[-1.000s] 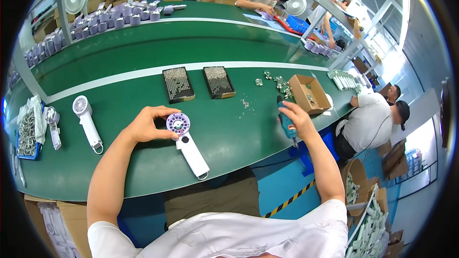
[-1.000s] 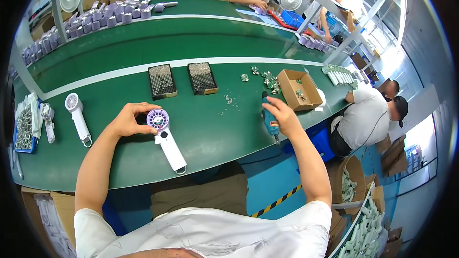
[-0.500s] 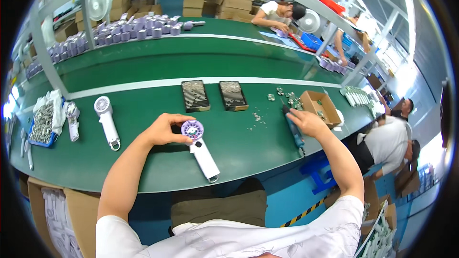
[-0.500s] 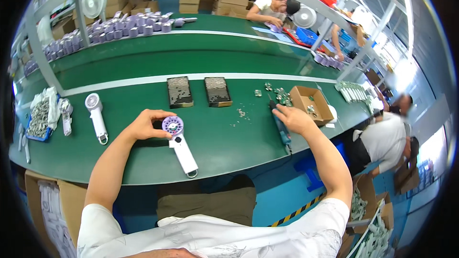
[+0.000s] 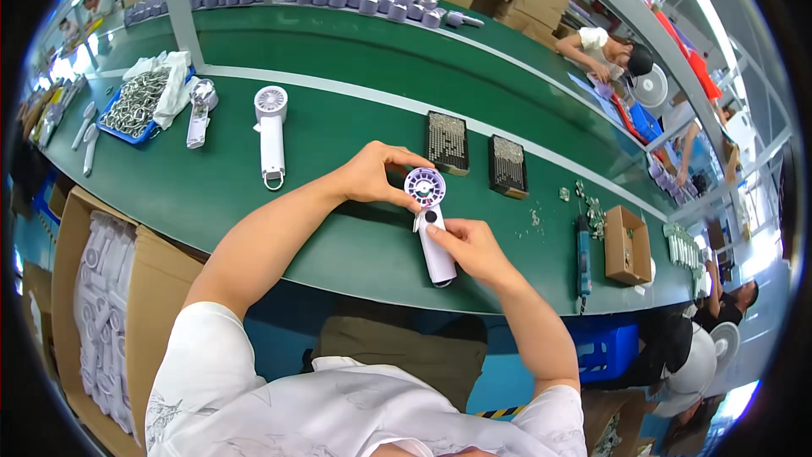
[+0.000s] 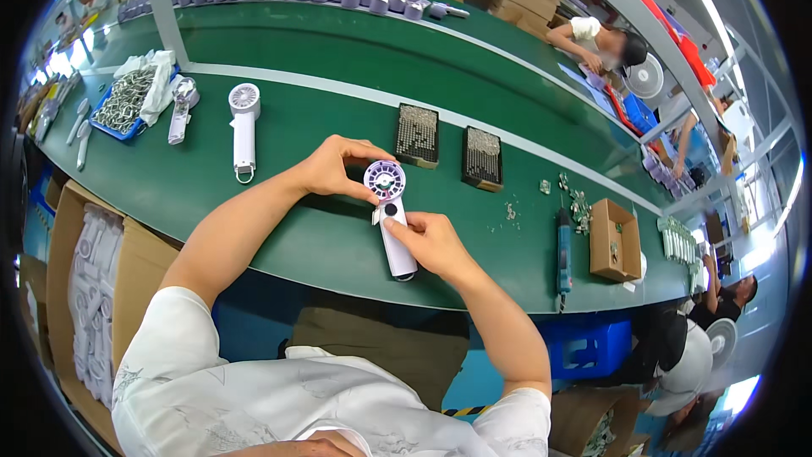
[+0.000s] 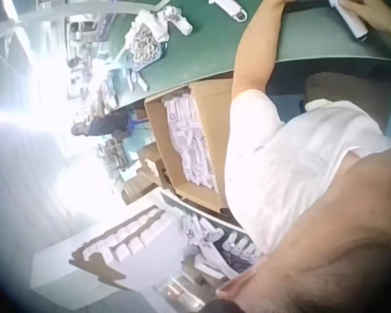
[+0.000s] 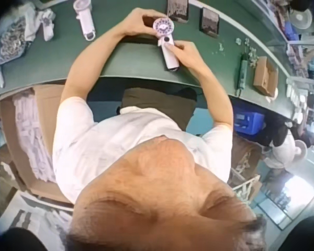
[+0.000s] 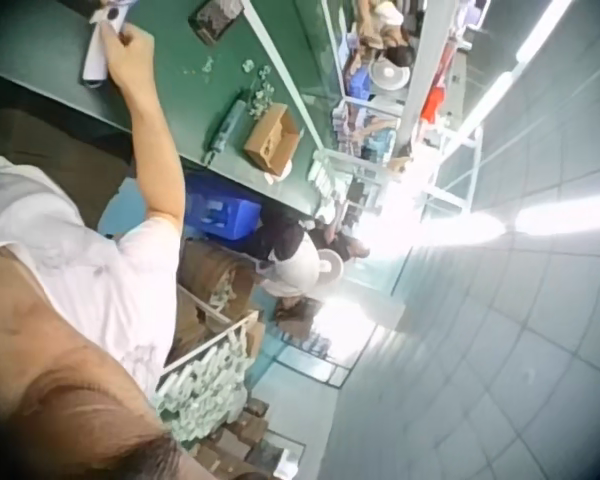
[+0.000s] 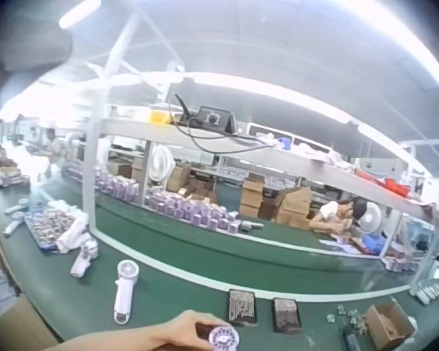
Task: Assembling handheld portable fans on an electronics factory production line.
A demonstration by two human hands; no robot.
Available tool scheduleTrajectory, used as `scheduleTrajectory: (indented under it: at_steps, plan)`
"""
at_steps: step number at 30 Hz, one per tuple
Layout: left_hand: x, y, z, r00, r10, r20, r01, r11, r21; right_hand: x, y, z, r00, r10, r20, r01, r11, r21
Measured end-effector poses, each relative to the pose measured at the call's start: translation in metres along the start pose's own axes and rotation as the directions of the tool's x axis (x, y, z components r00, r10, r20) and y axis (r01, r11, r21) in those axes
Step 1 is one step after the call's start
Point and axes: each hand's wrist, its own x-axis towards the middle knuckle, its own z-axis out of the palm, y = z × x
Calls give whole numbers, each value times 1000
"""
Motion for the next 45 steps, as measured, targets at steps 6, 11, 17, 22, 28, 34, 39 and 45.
scheduleTrajectory:
  at_steps: [6, 11, 17, 22, 28, 34, 39, 45]
  plan:
    - [-2, 0, -16, 954, 164, -251, -143, 985, 102, 39, -21, 4, 1000, 12, -25, 0, 891, 454]
    - [2, -21, -20, 779, 238, -580, -296, 955, -5, 88, -30, -13, 969, -212, -129, 247, 866, 435]
    - [-1, -33, -12, 768, -12, -640, -14, 999, -35, 98, -17, -7, 905, -266, -333, 403, 789, 464]
    - [-3, -30, -11, 800, -92, -593, 72, 996, -57, 83, -6, -6, 898, -289, -332, 426, 761, 488]
    - [-1, -33, -11, 827, -168, -537, 167, 985, -52, 86, -2, -6, 876, -307, -371, 462, 753, 468]
    - [-6, -31, -6, 860, -177, -479, 208, 978, 12, 83, 1, -3, 867, -320, -383, 477, 754, 452]
    - [-6, -26, -3, 869, -166, -465, 209, 977, 42, 80, 0, -3, 864, -317, -392, 480, 754, 449]
    - [-5, -28, -2, 879, -155, -452, 196, 980, 45, 81, -1, -2, 857, -328, -398, 492, 751, 440]
